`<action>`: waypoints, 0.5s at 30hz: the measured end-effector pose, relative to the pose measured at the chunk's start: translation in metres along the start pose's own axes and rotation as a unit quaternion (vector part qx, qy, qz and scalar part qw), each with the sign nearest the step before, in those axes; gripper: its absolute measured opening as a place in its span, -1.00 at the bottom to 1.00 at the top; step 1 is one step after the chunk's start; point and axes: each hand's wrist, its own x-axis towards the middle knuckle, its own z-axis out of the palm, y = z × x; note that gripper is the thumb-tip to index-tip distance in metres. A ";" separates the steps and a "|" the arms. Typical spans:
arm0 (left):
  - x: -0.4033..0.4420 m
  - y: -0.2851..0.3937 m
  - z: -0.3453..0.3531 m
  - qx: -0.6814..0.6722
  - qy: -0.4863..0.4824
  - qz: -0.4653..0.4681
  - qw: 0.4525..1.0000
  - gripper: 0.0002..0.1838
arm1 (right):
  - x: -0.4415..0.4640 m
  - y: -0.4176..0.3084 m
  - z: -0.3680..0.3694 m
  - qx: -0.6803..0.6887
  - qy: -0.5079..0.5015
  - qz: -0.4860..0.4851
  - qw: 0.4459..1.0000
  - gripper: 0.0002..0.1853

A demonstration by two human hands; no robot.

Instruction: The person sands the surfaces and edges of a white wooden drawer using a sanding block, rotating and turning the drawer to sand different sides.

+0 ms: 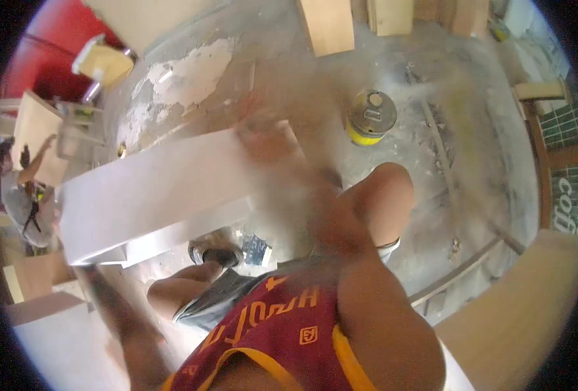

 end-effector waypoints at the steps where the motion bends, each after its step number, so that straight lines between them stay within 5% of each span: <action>1: 0.000 0.001 0.003 -0.004 -0.001 0.002 1.000 -0.52 | 0.009 -0.036 -0.008 0.084 0.025 0.002 0.996 -0.23; 3: 0.003 0.002 0.008 -0.004 -0.010 0.001 1.000 -0.52 | 0.002 -0.121 -0.067 0.408 -0.039 -0.081 0.909 0.06; 5: 0.004 0.004 0.014 -0.002 -0.014 0.003 1.000 -0.52 | 0.009 -0.186 -0.117 0.458 0.011 -0.271 0.847 0.17; 6: 0.003 0.004 0.015 0.000 -0.015 0.003 1.000 -0.52 | 0.013 -0.205 -0.123 0.441 0.099 -0.319 0.833 0.13; 8: 0.000 0.004 0.015 0.000 -0.013 -0.003 1.000 -0.52 | 0.026 -0.199 -0.112 0.456 0.072 -0.335 0.821 0.08; 12: 0.002 0.003 0.010 -0.002 -0.004 -0.010 1.000 -0.53 | 0.000 -0.024 -0.009 0.287 0.026 -0.112 0.951 -0.30; 15: 0.004 0.004 0.011 0.002 -0.005 -0.011 1.000 -0.53 | -0.014 0.091 0.082 0.287 -0.025 0.152 0.945 -0.36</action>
